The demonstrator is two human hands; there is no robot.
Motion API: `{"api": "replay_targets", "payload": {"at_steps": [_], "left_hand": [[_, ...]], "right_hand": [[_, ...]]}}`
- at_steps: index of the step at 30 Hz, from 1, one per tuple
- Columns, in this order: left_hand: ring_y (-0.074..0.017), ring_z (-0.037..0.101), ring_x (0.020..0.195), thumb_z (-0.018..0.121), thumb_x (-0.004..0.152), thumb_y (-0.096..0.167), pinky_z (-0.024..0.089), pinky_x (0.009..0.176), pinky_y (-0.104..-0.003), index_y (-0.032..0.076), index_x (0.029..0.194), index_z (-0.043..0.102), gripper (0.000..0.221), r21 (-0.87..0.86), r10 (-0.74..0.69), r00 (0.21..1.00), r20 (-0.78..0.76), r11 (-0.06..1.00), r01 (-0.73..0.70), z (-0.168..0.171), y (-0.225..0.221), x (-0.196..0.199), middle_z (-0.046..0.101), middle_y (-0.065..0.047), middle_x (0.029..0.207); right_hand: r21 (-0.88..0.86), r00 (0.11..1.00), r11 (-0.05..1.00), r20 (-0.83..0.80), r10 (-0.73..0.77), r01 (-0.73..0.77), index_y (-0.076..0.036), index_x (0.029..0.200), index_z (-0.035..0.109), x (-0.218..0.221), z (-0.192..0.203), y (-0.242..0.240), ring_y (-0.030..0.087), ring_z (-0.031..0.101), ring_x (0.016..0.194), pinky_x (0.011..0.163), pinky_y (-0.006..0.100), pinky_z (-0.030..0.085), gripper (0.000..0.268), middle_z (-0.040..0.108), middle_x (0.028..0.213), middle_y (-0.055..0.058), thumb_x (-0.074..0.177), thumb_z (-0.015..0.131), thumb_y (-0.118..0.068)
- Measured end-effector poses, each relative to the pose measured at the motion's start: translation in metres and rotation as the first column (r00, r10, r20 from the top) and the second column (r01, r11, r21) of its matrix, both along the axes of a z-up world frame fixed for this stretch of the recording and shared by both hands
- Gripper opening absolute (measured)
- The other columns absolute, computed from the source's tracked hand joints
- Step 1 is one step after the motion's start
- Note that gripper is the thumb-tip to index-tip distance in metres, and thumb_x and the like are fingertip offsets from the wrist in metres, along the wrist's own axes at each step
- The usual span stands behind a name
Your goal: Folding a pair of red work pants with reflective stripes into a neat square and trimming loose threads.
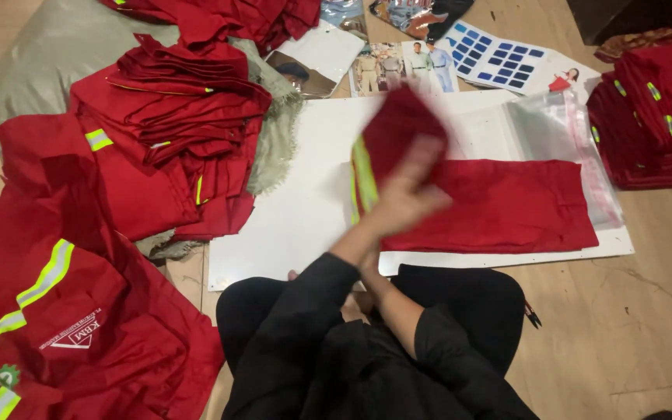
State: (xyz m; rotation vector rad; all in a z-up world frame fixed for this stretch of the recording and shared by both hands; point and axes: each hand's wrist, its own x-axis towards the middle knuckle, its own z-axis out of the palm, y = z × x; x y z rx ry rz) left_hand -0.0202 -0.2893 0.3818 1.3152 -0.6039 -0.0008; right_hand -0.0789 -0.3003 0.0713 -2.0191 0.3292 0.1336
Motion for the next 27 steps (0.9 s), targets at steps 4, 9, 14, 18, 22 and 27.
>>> {"api": "replay_targets", "payload": {"at_steps": [4,9,14,18,22,27], "left_hand": [[-0.0468,0.012,0.160,0.081,0.090,0.050,0.006,0.120,-0.080,0.036,0.162,0.037,0.086,0.334,-0.279,0.948,0.155,0.918,0.216,-0.022,-0.022,0.007,0.028,-0.005,0.172],[-0.0428,0.045,0.142,0.064,0.099,0.023,0.037,0.118,-0.055,0.002,0.152,0.047,0.059,0.416,0.364,0.836,-0.411,0.891,-0.184,-0.147,0.047,0.031,0.052,-0.026,0.150],[-0.0382,0.030,0.153,0.079,0.086,0.032,0.030,0.123,-0.052,0.010,0.164,0.020,0.100,0.829,0.392,0.854,-0.342,0.554,0.078,-0.237,0.078,-0.008,0.031,-0.027,0.163],[-0.0483,0.010,0.156,0.066,0.090,0.022,0.017,0.124,-0.062,0.017,0.168,0.000,0.103,0.918,0.294,0.904,-0.309,0.341,0.203,-0.232,0.059,-0.031,0.011,-0.023,0.170],[-0.0458,0.010,0.156,0.073,0.087,0.044,0.015,0.125,-0.062,0.018,0.168,0.005,0.108,0.948,0.295,0.921,-0.254,0.264,0.177,-0.233,0.055,-0.024,0.014,-0.020,0.170],[-0.0418,0.010,0.158,0.067,0.091,0.057,0.010,0.125,-0.062,0.022,0.168,0.006,0.104,0.974,0.337,0.919,-0.204,0.168,0.154,-0.226,0.043,-0.029,0.018,-0.020,0.170]], "right_hand": [[0.406,0.900,0.815,-0.049,-0.433,0.414,-0.009,0.139,0.042,0.032,-0.076,-0.073,0.025,0.054,0.117,0.103,0.044,0.034,0.054,0.059,0.128,0.015,0.097,0.073,-0.025],[0.707,0.591,0.130,-0.459,-0.664,0.695,-0.021,0.121,0.050,0.043,0.009,-0.086,0.024,0.057,0.085,0.073,0.038,0.050,0.037,0.054,0.105,0.006,0.095,0.073,-0.033],[0.642,0.636,0.288,-0.410,-0.654,0.710,-0.020,0.122,0.059,0.043,-0.018,-0.067,0.021,0.067,0.063,0.049,0.032,0.051,0.025,0.069,0.094,0.007,0.099,0.068,-0.018],[0.567,0.682,0.383,-0.558,-0.472,0.729,-0.013,0.123,0.058,0.024,0.007,-0.037,0.024,0.060,0.059,0.049,0.027,0.055,0.031,0.052,0.072,0.007,0.098,0.069,-0.027],[0.532,0.660,0.411,-0.463,-0.591,0.741,-0.011,0.138,0.048,0.047,-0.028,-0.095,0.021,0.062,0.087,0.070,0.035,0.053,0.053,0.059,0.105,0.012,0.097,0.074,-0.033],[0.443,0.294,0.258,-0.013,-0.956,0.859,-0.005,0.162,0.022,0.085,0.056,-0.261,0.038,0.022,0.156,0.130,0.050,0.017,0.087,0.019,0.165,0.027,0.099,0.078,-0.025]]}}
